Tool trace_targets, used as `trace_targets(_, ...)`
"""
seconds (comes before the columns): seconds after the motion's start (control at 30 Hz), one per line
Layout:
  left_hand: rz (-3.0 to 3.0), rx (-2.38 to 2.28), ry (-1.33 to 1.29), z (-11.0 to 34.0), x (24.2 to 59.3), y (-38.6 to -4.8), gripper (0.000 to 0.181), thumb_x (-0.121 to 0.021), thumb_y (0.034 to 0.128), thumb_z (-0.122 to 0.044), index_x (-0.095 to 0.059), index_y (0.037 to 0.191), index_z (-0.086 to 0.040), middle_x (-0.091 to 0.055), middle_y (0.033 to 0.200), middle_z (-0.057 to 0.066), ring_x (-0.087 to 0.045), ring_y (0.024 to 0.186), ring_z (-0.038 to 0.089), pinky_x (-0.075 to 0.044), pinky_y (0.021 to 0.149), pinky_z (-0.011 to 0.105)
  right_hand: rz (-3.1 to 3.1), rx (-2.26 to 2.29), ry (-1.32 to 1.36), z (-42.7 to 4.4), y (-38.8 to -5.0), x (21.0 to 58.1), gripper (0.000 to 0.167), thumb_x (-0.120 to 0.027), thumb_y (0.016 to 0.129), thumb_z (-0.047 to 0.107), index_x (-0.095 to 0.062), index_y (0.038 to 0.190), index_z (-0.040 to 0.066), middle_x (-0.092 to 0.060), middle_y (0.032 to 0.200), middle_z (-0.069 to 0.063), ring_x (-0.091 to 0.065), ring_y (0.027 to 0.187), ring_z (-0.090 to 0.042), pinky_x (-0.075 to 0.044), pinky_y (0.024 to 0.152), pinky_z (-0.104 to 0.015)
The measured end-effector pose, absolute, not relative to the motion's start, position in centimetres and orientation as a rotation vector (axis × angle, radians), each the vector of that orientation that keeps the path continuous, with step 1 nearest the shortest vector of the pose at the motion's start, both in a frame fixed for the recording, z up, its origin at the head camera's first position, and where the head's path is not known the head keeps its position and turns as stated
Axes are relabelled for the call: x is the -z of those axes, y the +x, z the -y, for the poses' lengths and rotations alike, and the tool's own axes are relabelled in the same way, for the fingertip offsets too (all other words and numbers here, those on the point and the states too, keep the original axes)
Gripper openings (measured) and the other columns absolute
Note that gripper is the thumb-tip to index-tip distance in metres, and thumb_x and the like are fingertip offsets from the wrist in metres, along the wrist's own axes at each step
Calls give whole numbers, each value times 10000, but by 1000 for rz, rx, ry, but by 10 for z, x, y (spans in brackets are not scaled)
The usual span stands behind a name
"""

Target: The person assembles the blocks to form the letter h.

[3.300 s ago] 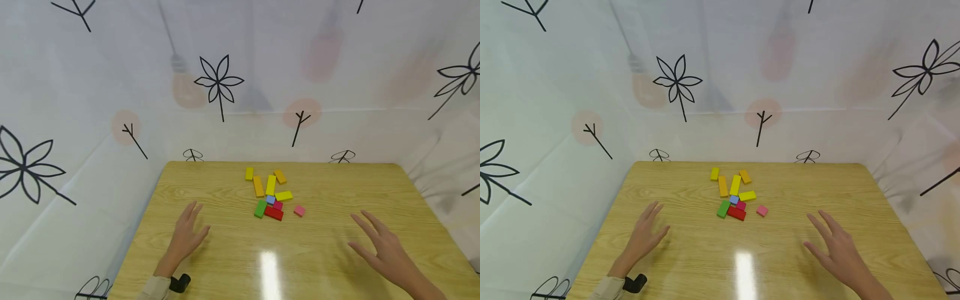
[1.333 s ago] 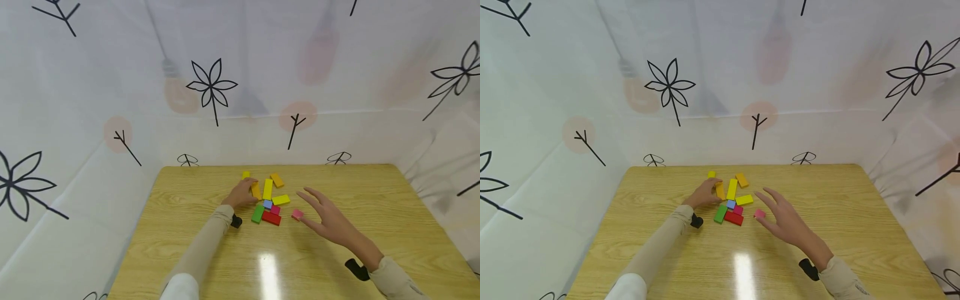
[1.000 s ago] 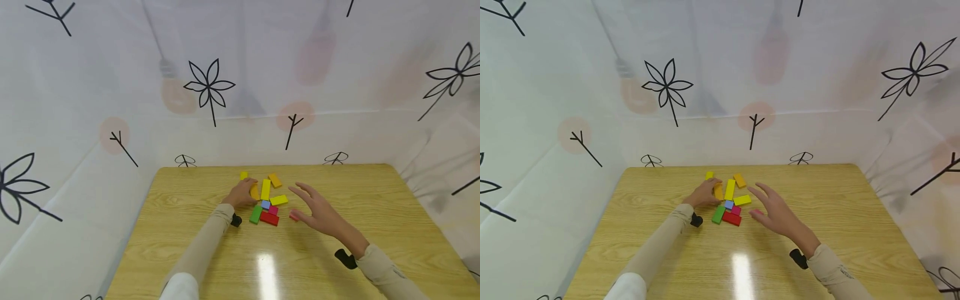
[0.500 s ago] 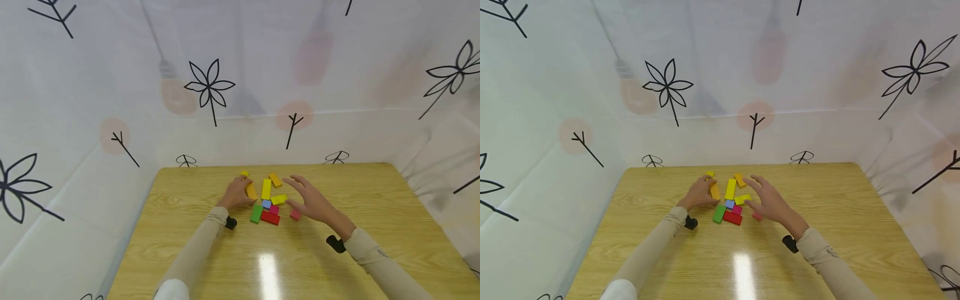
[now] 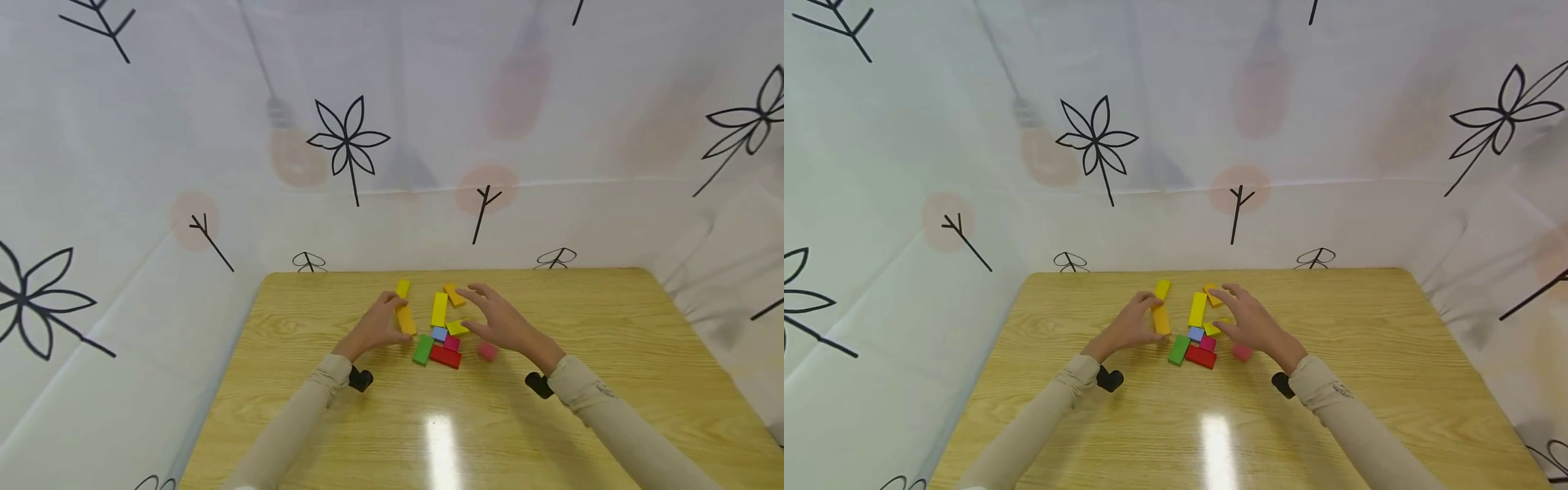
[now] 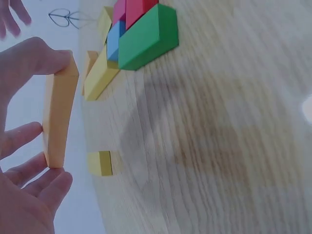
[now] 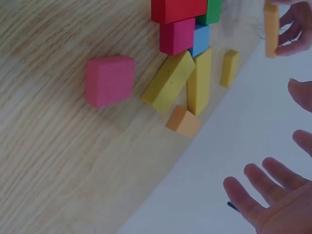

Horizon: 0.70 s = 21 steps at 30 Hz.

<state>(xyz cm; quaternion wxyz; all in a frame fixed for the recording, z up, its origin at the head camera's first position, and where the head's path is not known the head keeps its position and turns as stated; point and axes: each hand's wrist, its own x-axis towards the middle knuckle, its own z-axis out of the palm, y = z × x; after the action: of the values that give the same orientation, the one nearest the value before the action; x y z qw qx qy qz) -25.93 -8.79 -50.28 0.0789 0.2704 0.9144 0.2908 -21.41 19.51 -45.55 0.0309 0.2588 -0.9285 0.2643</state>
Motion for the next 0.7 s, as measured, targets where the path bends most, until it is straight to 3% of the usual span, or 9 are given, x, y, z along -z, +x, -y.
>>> trace_targets(0.43, -2597, -1104, 874, 117, 506, -211, 703, -803, 752, -262, -494, 1352, -65, -360, 1418, 127, -425, 1235, 271, -417, 998, 445, 2916, -761, 880, -175, -241, 476, 599, -673, 892, 208, -427, 1409, 34, -398, 1362, -262, -478, 1146, -425, -429, 928, -575)
trace_targets(0.7, -2565, -1089, 936, 121, 507, -183, 712, -793, 755, -323, -499, 1353, -69, -362, 1428, 87, -425, 1244, 249, -421, 999, 407, 2914, -776, 886, -166, -252, 484, 545, -670, 878, 157, -469, 1361, 4, -432, 1300, -265, -506, 1046, -378, -470, 872, -530)
